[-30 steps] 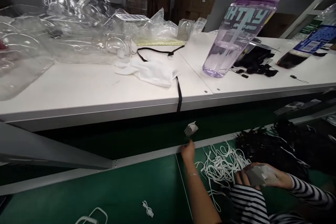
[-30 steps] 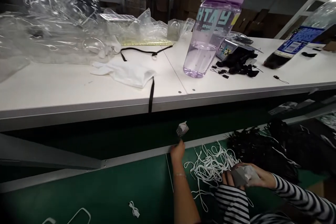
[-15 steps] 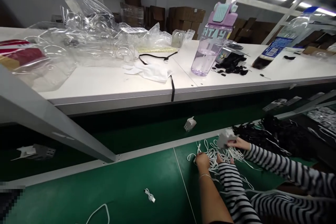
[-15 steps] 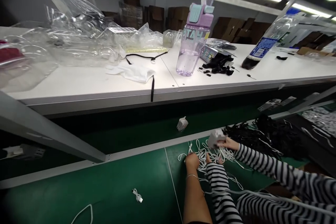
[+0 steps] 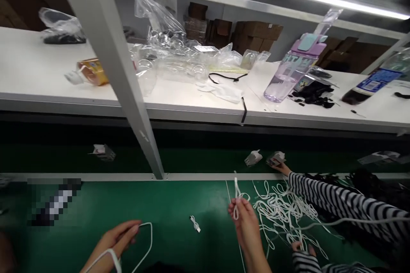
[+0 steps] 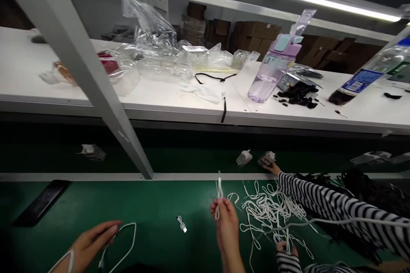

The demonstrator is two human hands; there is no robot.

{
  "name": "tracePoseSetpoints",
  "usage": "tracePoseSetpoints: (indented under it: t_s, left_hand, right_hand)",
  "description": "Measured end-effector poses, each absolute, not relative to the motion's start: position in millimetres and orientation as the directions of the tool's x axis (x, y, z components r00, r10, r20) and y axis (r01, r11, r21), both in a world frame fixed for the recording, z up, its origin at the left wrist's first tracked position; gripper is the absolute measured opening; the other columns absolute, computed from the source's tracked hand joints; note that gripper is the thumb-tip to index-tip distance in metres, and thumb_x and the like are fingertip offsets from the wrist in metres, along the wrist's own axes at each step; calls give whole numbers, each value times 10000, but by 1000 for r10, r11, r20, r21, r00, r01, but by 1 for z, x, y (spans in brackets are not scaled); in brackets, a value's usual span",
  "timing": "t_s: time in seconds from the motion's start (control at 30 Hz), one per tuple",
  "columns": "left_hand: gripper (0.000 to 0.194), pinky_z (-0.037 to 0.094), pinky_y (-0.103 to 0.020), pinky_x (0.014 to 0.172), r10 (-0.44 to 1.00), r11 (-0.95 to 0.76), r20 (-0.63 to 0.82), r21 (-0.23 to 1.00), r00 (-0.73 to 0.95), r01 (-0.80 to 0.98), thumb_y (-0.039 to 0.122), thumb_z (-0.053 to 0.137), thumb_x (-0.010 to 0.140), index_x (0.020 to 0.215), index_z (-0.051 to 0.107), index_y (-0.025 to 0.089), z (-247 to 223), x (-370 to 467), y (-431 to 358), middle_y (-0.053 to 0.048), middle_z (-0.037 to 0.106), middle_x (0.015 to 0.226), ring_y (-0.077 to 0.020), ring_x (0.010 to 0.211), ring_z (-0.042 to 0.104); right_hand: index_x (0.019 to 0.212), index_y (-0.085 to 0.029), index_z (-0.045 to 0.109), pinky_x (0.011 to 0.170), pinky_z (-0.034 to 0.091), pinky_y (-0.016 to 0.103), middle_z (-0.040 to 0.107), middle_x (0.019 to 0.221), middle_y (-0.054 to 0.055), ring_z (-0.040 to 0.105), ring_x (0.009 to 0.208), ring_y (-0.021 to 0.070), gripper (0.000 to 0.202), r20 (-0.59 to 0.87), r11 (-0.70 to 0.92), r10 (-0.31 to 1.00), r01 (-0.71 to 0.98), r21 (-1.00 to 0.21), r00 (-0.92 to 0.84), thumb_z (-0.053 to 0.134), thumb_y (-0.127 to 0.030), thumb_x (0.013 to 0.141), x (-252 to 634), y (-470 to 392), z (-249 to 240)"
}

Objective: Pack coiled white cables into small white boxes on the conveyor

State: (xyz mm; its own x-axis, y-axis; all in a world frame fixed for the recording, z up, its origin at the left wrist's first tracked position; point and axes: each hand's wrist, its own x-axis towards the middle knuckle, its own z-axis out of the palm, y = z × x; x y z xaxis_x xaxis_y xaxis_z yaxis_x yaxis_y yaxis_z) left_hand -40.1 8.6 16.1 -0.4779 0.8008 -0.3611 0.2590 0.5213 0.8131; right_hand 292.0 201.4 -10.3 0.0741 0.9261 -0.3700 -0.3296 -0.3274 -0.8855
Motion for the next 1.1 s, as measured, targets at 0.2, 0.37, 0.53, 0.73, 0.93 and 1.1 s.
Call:
tracePoseSetpoints:
  t_s: [0.2, 0.37, 0.53, 0.73, 0.93, 1.1]
  left_hand:
    - [757, 602, -357, 816, 915, 382, -386, 922, -115, -55, 796, 577, 758, 1207, 707, 201, 39, 28, 48, -121, 729, 1171, -272, 1023, 697]
    - [506, 567, -298, 647, 892, 333, -400, 896, -208, -294, 701, 579, 826, 971, 723, 238, 29, 42, 33, -48, 712, 865, -200, 712, 663]
    - [361, 515, -259, 679, 862, 354, -461, 845, -210, -402, 567, 568, 888, 953, 728, 251, 21, 25, 17, 16, 574, 687, -147, 673, 564]
    - [315, 332, -196, 532, 845, 414, -518, 788, -128, -455, 510, 552, 903, 897, 724, 245, 20, 17, 3, 33, 464, 639, -100, 598, 425]
    - [279, 276, -195, 513, 845, 500, -534, 793, -3, -349, 432, 542, 885, 1011, 695, 235, 32, 13, -11, 43, 442, 691, -86, 581, 427]
    - [337, 279, -205, 463, 830, 554, -546, 788, 111, -269, 487, 603, 807, 951, 623, 183, 35, 11, -16, 66, 437, 656, -67, 490, 380]
  right_hand:
    - [884, -148, 684, 561, 497, 166, 709, 777, 17, 618, 590, 64, 431, -490, -675, 727, -370, -638, -481, 897, -453, 666, 196, 103, 20]
    - [781, -114, 720, 442, 440, 153, 671, 645, 7, 529, 436, 35, 587, -603, -799, 560, -178, -574, -568, 953, -548, 462, 168, 67, 7]
    - [857, -115, 771, 512, 443, 178, 678, 640, 18, 577, 520, 72, 638, -622, -740, 607, -68, -669, -494, 949, -565, 441, 185, 64, 1]
    - [872, -175, 814, 617, 481, 254, 668, 719, 39, 576, 626, 132, 579, -463, -497, 717, 84, -864, -521, 863, -652, 550, 187, 61, 18]
    - [798, -188, 789, 713, 511, 300, 720, 811, 86, 645, 772, 214, 400, -343, -317, 832, 132, -939, -436, 851, -541, 621, 185, 57, 26]
    - [783, -182, 764, 731, 530, 311, 736, 787, 88, 667, 762, 218, 381, -417, -420, 802, 92, -903, -429, 879, -495, 599, 186, 52, 26]
